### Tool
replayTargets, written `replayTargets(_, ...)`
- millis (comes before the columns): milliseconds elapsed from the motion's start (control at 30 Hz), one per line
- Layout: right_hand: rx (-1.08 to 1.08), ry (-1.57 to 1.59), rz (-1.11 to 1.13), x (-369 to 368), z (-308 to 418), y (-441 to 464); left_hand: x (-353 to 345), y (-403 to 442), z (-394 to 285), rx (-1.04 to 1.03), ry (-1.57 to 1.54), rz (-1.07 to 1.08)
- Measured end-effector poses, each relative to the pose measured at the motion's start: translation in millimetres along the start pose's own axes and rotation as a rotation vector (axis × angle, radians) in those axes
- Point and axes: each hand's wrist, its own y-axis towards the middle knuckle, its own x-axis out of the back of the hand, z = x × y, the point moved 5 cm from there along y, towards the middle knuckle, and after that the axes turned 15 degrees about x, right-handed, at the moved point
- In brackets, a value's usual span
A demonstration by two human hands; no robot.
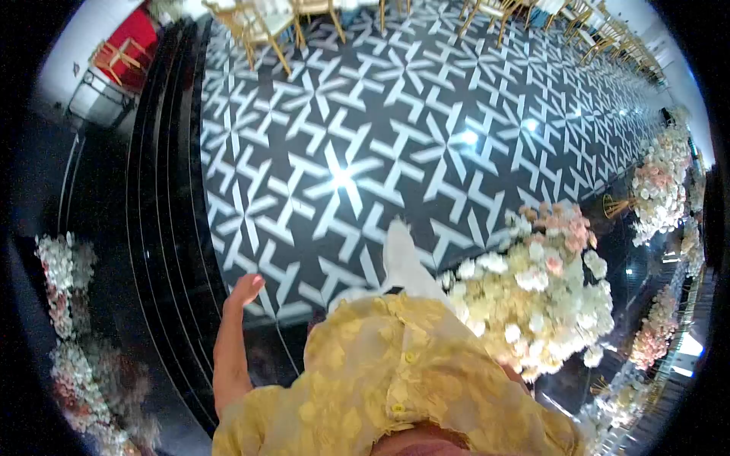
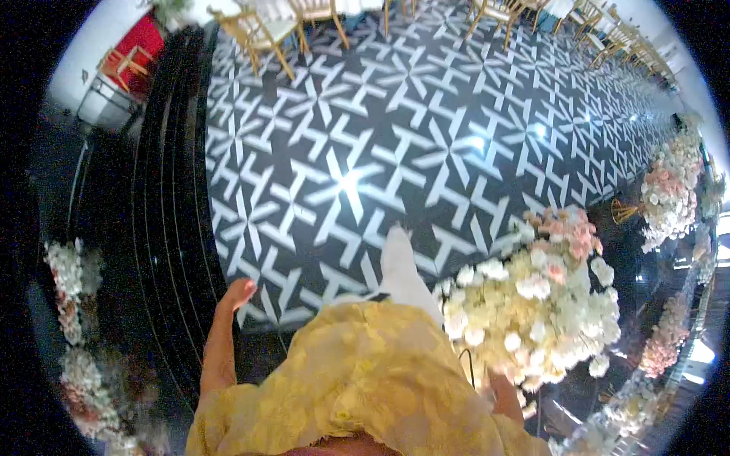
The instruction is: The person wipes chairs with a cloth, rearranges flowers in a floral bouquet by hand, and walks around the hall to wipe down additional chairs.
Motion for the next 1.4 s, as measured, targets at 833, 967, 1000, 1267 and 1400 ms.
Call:
replayTargets(833,1.146,-0.42,-0.517,220,962,508,152,571,-766,-0.454,0.574,-0.111)
replayTargets(967,0.438,-0.833,-0.275,260,710,598,198,645,-981,-0.948,0.467,-0.351)
replayTargets(1000,-0.103,-0.54,-0.252,278,685,560,223,626,-1054,-0.887,0.205,-0.376)
replayTargets(1267,0.021,-0.65,0.128,319,661,591,214,617,-1322,-0.897,0.143,-0.12)
replayTargets(1400,0.372,-0.567,-0.251,391,737,699,172,653,-1335,-0.628,0.319,0.239)
